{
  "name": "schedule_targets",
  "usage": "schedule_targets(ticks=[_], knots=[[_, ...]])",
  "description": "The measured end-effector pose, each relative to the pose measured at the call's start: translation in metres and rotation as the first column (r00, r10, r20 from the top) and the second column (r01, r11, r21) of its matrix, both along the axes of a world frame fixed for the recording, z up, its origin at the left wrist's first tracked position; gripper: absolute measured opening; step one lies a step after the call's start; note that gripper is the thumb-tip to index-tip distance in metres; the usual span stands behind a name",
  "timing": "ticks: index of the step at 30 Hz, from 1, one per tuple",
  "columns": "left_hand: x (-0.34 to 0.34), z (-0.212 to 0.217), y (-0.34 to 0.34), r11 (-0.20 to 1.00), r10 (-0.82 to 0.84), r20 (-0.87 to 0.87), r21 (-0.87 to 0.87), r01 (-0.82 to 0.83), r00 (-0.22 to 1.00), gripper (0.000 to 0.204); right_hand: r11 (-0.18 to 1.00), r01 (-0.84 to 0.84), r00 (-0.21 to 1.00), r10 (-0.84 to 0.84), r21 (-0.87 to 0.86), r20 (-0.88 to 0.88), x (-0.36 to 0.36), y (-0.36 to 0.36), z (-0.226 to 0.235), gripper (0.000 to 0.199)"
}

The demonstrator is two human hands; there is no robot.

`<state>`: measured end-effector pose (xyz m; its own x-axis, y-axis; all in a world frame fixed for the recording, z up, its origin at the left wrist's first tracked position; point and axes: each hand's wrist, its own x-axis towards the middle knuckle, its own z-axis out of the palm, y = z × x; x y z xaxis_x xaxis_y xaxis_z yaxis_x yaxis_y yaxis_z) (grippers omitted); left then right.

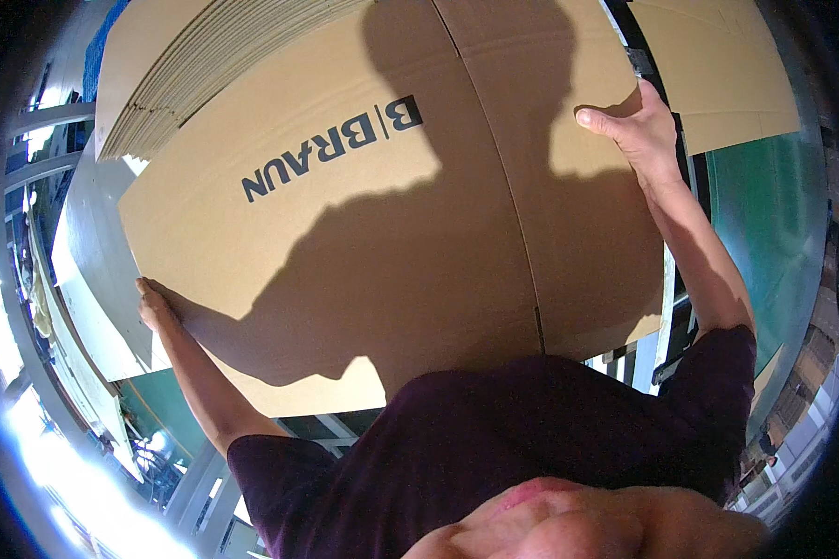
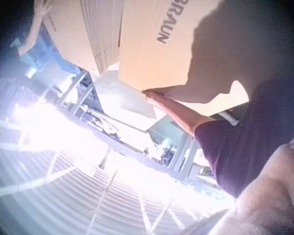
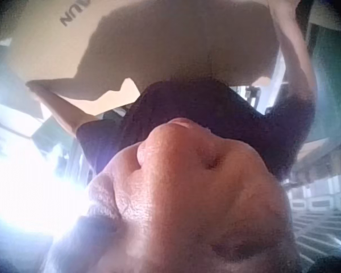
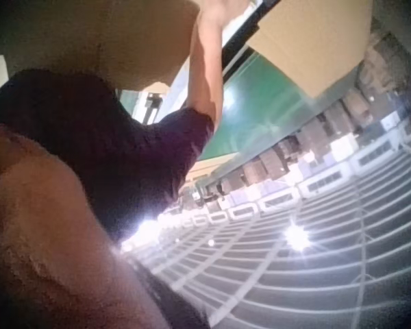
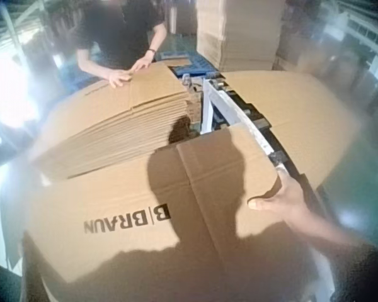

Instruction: The person folds flat cardboard sheets on a green conveyor belt. They align the cardboard, fold the side flaps inward, and then fold the top and bottom flaps to create a box shape. The person then places the folded cardboard onto the conveyor belt to move it along the line.

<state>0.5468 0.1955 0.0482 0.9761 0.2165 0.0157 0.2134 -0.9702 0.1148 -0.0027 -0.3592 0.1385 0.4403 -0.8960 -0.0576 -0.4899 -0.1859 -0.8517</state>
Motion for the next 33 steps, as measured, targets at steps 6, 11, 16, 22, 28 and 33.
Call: schedule_targets(ticks=[6, 11, 16, 22, 28, 33], knots=[[-0.032, 0.017, -0.024, 0.995, 0.084, 0.058, 0.054, -0.088, 0.995, 0.087, 0.999, -0.045, 0.995, 0.046, -0.012, 0.091, 0.000, 0.001, -0.003, 0.051], [-0.041, 0.015, -0.031, 1.000, 0.011, 0.005, 0.014, -0.011, 1.000, 0.080, 0.997, -0.063, 0.998, 0.062, 0.048, 0.025, -0.002, 0.003, -0.007, 0.053], [-0.049, 0.000, -0.031, 0.988, -0.096, 0.220, 0.142, 0.066, 0.971, 0.055, 0.999, -0.022, 0.997, 0.025, 0.040, -0.079, -0.006, -0.002, -0.002, 0.068], [-0.138, -0.002, -0.079, 0.702, -0.675, 0.505, 0.217, 0.678, 0.538, 0.026, 0.971, -0.074, 0.936, -0.012, -0.229, -0.352, -0.005, -0.005, 0.010, 0.083], [-0.433, 0.080, -0.191, -0.181, -0.919, 0.393, -0.464, 0.867, 0.018, 0.044, 0.791, -0.002, 0.737, -0.412, -0.612, -0.535, -0.012, 0.027, -0.003, 0.092], [-0.544, 0.082, -0.213, -0.406, -0.856, 0.482, -0.409, 0.817, -0.184, 0.059, 0.931, 0.080, 0.854, -0.248, -0.355, -0.458, -0.018, 0.029, -0.015, 0.096]])
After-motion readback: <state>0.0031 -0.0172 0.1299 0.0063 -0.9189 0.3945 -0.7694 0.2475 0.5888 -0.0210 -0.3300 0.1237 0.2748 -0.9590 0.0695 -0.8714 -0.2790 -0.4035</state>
